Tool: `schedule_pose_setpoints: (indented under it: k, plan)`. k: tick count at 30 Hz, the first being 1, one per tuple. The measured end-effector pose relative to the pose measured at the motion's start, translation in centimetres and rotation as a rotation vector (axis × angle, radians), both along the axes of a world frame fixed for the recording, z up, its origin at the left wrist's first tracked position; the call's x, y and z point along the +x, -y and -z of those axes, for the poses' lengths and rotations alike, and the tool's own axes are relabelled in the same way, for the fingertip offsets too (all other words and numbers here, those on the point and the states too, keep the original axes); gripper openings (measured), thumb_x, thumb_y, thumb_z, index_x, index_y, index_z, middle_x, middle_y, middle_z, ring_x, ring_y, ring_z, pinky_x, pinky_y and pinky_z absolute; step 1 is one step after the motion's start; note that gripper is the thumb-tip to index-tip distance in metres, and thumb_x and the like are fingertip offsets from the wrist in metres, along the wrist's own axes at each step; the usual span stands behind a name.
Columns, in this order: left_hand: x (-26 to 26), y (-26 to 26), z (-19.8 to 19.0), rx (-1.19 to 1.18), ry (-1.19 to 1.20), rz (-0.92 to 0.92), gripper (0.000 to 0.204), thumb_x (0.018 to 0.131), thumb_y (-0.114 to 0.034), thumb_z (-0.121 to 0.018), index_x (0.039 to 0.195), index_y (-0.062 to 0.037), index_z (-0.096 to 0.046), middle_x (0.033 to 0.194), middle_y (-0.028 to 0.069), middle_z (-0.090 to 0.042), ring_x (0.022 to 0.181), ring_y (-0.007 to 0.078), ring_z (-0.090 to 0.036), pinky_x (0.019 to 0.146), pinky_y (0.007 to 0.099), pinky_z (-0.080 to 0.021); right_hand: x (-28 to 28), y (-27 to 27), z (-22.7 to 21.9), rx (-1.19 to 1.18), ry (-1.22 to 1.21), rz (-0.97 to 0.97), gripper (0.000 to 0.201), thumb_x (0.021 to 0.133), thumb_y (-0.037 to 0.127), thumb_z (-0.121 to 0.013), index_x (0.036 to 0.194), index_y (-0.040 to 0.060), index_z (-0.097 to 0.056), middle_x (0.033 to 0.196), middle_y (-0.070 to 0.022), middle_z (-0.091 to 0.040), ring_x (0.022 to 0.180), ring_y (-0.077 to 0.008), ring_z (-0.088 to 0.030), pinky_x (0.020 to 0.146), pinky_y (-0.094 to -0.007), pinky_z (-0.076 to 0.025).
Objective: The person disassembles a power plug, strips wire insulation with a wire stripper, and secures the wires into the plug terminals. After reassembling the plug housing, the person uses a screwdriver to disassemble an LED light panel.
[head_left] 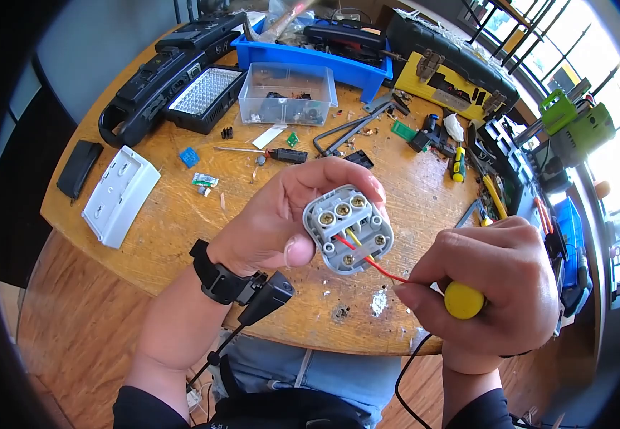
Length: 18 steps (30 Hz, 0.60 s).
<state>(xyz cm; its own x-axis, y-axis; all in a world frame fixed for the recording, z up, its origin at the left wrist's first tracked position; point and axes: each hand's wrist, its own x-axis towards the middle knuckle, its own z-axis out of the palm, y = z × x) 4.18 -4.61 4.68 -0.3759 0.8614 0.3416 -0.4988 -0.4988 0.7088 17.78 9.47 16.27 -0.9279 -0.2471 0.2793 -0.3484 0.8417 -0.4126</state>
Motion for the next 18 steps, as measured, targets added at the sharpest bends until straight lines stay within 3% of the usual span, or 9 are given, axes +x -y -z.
schedule_pose_setpoints:
  k: [10, 12, 18]
  plan:
    - [0.0, -0.1, 0.4, 0.002, 0.005, -0.006, 0.078, 0.050, -0.047, -0.085, 0.109, -0.0081, -0.053, 0.097, 0.0068, -0.055, 0.086, 0.0181, -0.057, 0.071, 0.0328, -0.046, -0.3, 1.2, 0.6, -0.070, -0.111, 0.040, 0.015, 0.057, 0.003, -0.068, 0.055, 0.0050, -0.054, 0.047, -0.0038, -0.049, 0.037, -0.0196, -0.050, 0.037, -0.0275, -0.033]
    - [-0.7, -0.2, 1.4, 0.171, 0.001, 0.127, 0.084, 0.055, -0.033, -0.086, 0.122, 0.0005, -0.049, 0.114, 0.0089, -0.058, 0.106, 0.0172, -0.057, 0.093, 0.0298, -0.045, -0.3, 1.1, 0.9, -0.110, -0.103, 0.011, 0.014, 0.058, 0.002, -0.067, 0.056, 0.0045, -0.054, 0.047, -0.0041, -0.049, 0.037, -0.0198, -0.050, 0.037, -0.0275, -0.032]
    - [-0.8, -0.3, 1.2, 0.177, -0.064, 0.133, 0.080, 0.055, -0.029, -0.086, 0.120, 0.0020, -0.051, 0.113, 0.0090, -0.058, 0.104, 0.0159, -0.058, 0.091, 0.0285, -0.046, -0.2, 0.9, 0.6, -0.119, -0.069, -0.015, 0.013, 0.059, 0.000, -0.066, 0.057, 0.0042, -0.054, 0.048, -0.0047, -0.050, 0.038, -0.0203, -0.051, 0.037, -0.0277, -0.034]
